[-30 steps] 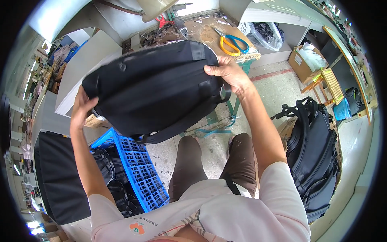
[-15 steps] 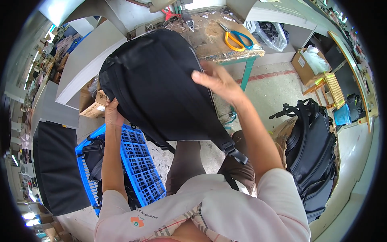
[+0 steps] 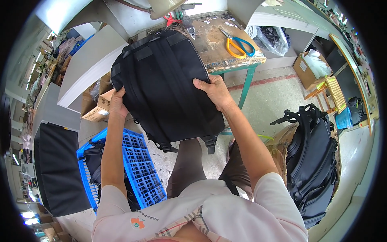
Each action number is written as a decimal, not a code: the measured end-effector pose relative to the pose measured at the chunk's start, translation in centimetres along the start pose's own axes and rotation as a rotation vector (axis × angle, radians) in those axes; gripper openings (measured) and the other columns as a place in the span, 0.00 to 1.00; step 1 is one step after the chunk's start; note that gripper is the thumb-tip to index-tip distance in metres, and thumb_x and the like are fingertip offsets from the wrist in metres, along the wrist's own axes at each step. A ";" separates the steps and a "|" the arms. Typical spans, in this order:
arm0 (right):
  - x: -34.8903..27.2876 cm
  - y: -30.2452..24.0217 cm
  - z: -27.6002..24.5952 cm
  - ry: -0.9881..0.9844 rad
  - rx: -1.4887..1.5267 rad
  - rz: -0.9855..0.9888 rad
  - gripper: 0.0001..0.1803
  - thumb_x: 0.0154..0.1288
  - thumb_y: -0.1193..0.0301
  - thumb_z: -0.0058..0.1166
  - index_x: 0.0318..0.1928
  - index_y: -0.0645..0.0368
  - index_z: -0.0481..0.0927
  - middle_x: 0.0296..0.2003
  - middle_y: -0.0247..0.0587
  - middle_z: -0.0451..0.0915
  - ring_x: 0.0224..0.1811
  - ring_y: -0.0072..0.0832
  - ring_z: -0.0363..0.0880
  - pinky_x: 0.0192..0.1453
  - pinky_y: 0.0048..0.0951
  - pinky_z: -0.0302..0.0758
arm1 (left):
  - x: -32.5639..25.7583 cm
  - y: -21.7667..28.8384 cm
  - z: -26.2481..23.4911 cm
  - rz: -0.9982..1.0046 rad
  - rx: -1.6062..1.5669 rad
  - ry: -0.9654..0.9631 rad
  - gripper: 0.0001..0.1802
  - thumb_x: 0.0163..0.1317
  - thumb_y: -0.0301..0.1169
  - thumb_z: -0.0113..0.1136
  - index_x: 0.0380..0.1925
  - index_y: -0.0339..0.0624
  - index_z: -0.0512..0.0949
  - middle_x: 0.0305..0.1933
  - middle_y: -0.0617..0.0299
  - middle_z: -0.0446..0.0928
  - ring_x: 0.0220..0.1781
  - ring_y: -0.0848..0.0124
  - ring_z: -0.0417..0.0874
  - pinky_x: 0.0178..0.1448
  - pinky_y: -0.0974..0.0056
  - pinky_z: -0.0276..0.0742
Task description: Inspecting and checking backpacks for quality control in a factory setting.
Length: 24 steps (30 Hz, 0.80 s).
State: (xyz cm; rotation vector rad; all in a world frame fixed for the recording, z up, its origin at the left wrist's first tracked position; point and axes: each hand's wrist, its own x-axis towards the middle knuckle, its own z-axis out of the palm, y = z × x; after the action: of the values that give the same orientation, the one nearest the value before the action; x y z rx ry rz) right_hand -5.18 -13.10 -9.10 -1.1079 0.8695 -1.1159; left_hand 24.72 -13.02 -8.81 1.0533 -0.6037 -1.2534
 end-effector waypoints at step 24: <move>-9.6 1.9 4.3 0.132 -0.731 -0.470 0.43 0.43 0.56 0.61 0.55 0.67 0.57 0.50 0.55 0.63 0.52 0.44 0.63 0.55 0.36 0.60 | -14.5 3.8 0.4 0.251 0.229 0.169 0.18 0.55 0.28 0.55 0.46 0.32 0.69 0.43 0.56 0.74 0.44 0.67 0.76 0.51 0.67 0.69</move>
State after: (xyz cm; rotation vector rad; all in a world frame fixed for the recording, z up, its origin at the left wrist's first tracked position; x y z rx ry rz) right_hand -3.00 -2.67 -9.89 -1.9304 1.2052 -1.2959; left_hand 22.41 0.49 -2.86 1.2184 -0.7359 -0.8811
